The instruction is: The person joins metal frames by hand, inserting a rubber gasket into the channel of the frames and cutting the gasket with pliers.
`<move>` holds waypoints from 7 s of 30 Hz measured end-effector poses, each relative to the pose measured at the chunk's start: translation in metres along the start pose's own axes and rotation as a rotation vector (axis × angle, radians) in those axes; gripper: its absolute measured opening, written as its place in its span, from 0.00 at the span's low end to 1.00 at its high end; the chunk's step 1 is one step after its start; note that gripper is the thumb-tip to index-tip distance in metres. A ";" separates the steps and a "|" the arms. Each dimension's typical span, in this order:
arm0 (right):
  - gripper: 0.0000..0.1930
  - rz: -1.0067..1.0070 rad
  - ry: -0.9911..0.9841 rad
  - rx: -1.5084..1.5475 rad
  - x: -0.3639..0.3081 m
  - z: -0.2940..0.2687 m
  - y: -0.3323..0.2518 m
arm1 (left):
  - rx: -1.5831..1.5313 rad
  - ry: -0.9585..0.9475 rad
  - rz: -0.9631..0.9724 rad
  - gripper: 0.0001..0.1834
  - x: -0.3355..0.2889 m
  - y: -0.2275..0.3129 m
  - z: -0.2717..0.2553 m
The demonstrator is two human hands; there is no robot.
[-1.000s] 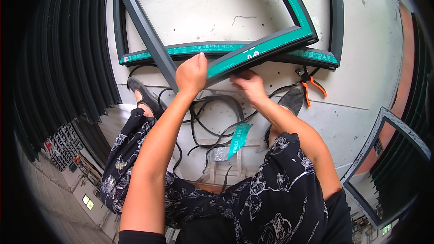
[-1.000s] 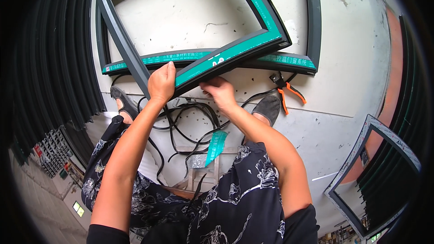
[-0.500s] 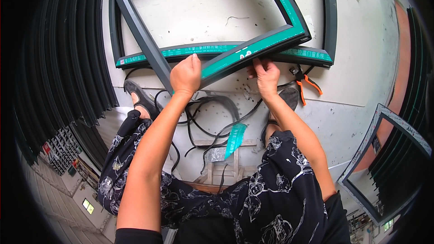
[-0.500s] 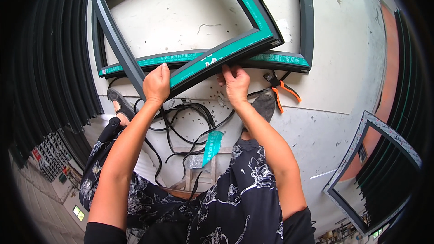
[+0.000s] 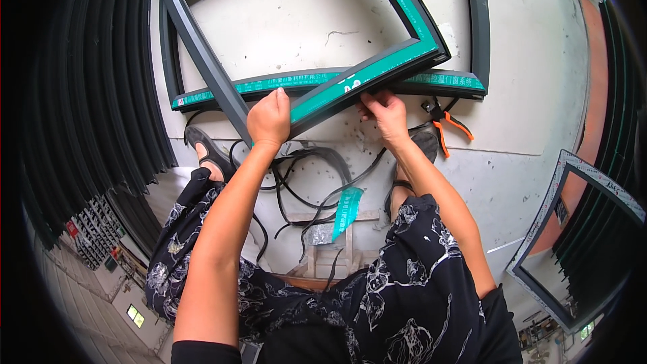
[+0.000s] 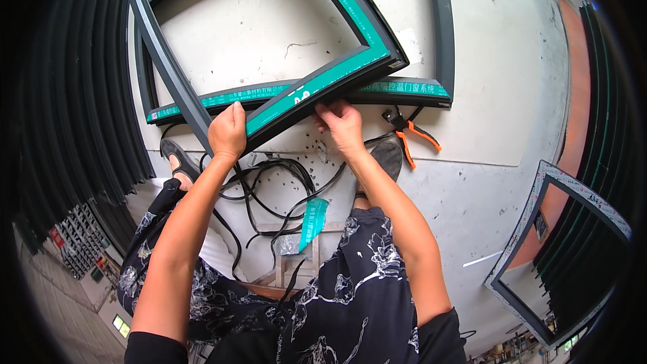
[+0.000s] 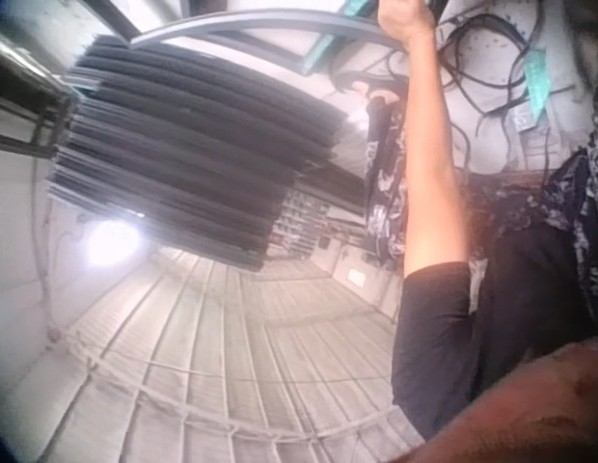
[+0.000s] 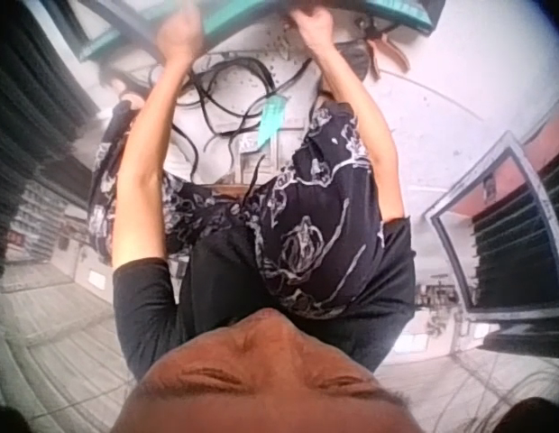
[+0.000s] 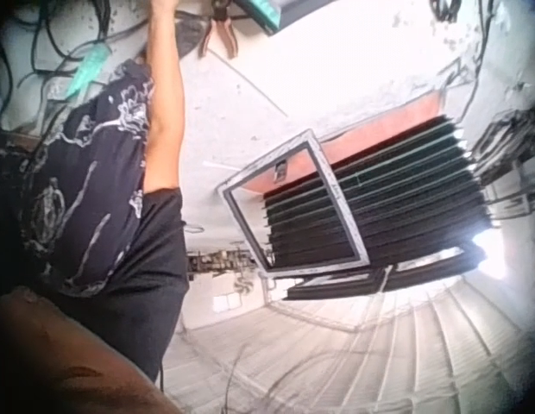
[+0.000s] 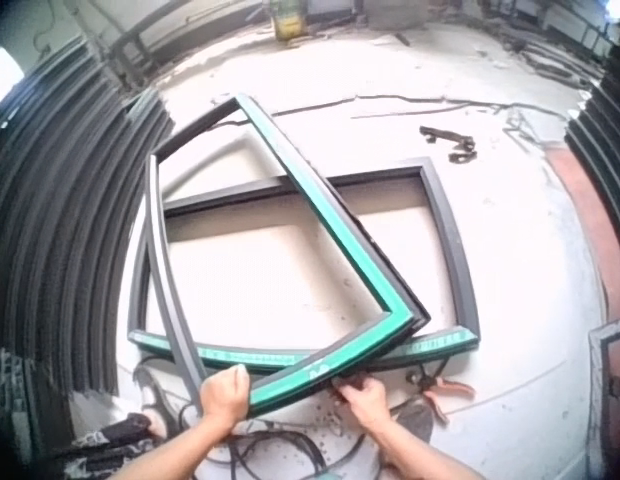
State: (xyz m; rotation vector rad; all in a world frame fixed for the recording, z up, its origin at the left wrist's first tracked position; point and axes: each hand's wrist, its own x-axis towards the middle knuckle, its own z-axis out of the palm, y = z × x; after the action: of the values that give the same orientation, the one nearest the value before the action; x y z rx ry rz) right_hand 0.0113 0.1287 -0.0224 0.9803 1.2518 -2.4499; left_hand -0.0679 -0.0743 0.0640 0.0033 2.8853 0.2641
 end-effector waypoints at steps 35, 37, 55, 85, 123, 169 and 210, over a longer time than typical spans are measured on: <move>0.46 -0.727 0.435 -1.381 0.016 -0.069 -0.091 | -0.017 0.014 0.003 0.22 -0.002 -0.002 -0.001; 0.46 -0.705 0.462 -1.365 0.022 -0.067 -0.093 | -0.028 0.022 0.015 0.22 -0.002 0.001 0.000; 0.53 -0.686 0.482 -1.365 0.017 -0.064 -0.087 | -0.018 0.044 0.023 0.22 -0.003 0.003 -0.001; 0.21 -0.288 -0.030 -0.904 0.181 -0.036 -0.180 | -0.025 0.075 0.076 0.18 -0.004 0.004 -0.006; 0.38 0.213 -0.315 -0.949 -0.078 -0.043 0.008 | 0.127 -0.004 0.090 0.14 -0.074 -0.142 -0.030; 0.25 -0.720 0.023 -1.425 -0.017 0.013 -0.077 | -0.388 0.097 -0.203 0.33 0.066 0.142 0.018; 0.25 -0.335 0.458 -0.506 0.294 -0.054 -0.231 | -0.095 0.009 0.111 0.30 -0.091 0.068 0.045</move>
State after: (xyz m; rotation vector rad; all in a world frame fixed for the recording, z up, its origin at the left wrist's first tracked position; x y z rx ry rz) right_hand -0.2931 0.3424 -0.0883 1.2929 2.2038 -1.9836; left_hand 0.0300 -0.0020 0.0550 0.1458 2.8821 0.4220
